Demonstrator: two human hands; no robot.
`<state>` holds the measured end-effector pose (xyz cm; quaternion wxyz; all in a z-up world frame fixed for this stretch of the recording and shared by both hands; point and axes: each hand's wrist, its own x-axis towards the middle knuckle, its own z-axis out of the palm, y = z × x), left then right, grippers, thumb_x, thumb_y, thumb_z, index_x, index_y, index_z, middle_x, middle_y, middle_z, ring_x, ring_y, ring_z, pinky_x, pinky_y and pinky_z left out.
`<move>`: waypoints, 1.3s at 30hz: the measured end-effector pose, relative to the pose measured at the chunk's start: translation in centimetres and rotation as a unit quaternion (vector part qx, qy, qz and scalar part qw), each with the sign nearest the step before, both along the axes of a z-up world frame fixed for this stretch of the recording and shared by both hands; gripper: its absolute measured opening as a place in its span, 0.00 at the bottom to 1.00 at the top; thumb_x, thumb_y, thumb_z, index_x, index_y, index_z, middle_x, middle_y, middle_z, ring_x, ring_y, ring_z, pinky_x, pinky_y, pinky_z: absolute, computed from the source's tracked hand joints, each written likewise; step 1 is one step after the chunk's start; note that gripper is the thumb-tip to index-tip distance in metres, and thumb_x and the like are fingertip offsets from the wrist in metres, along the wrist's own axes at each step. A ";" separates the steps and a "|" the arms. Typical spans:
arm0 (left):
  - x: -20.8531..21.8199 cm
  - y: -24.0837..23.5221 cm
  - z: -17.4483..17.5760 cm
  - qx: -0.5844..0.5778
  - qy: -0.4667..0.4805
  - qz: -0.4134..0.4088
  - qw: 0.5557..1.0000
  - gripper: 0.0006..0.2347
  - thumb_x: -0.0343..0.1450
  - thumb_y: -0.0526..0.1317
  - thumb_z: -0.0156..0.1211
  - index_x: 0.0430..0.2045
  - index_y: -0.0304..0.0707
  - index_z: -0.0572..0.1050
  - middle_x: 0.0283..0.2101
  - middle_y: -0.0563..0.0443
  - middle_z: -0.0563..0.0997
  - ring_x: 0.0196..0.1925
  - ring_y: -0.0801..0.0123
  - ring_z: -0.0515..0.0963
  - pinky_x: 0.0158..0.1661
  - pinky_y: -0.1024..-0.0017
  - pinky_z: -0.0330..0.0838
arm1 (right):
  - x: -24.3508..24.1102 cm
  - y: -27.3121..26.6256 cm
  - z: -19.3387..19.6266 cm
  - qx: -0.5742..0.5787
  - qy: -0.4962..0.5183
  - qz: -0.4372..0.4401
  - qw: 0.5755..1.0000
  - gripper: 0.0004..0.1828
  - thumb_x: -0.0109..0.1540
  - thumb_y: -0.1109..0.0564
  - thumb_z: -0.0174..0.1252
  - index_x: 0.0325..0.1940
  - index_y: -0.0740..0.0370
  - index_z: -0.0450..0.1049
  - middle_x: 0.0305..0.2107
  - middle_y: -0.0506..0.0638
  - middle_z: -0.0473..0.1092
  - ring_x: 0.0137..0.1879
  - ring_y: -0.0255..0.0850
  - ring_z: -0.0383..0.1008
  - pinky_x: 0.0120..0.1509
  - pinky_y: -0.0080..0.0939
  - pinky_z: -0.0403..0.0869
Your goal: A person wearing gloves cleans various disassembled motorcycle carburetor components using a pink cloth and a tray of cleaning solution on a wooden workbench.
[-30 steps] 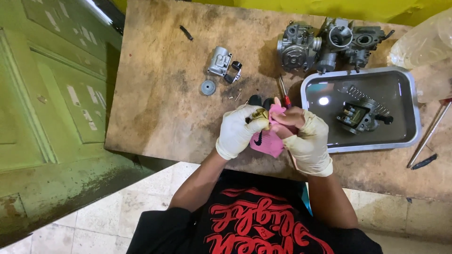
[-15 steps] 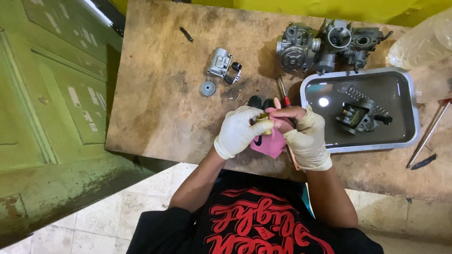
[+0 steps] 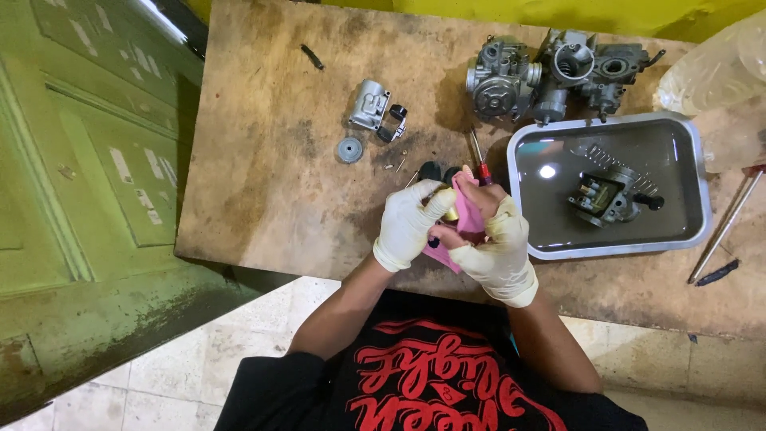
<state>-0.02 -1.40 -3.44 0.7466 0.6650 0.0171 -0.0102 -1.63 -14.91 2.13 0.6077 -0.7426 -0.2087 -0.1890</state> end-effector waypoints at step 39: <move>-0.2 1.5 0.8 -0.045 0.093 -0.099 0.990 0.18 0.73 0.49 0.60 0.15 0.37 0.78 0.14 0.46 0.75 0.13 0.72 0.75 0.19 0.76 0.70 | 1.2 -0.7 -3.7 0.000 -0.063 -0.088 0.994 0.09 0.65 0.62 0.63 0.47 0.70 0.83 0.28 0.56 0.72 0.30 0.46 0.74 0.39 0.43 0.74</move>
